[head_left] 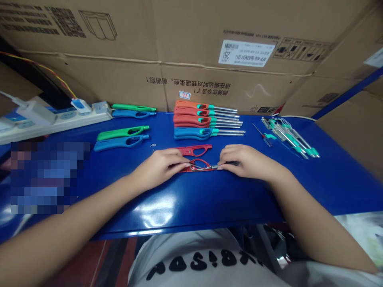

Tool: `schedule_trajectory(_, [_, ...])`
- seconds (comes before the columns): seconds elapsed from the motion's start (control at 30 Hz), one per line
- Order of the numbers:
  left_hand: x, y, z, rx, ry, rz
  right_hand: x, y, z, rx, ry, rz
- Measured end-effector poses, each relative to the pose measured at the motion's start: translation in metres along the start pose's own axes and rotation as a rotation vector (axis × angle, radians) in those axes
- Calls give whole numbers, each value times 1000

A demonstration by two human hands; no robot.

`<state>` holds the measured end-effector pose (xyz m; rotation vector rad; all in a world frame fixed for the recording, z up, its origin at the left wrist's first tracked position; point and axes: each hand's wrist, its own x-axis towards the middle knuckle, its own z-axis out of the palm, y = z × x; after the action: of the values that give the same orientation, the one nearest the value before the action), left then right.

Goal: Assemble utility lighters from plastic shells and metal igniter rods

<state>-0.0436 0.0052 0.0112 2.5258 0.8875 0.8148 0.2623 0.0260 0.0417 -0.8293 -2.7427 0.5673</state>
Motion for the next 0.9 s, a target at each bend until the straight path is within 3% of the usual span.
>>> schedule_trajectory(0.3, [1,1,0,-14,-13,-19,2,-24,-2,-355,-71,22])
schedule_trajectory(0.9, [2,2,0,-27,-30,-33,5,-37,-4,-410,-138,143])
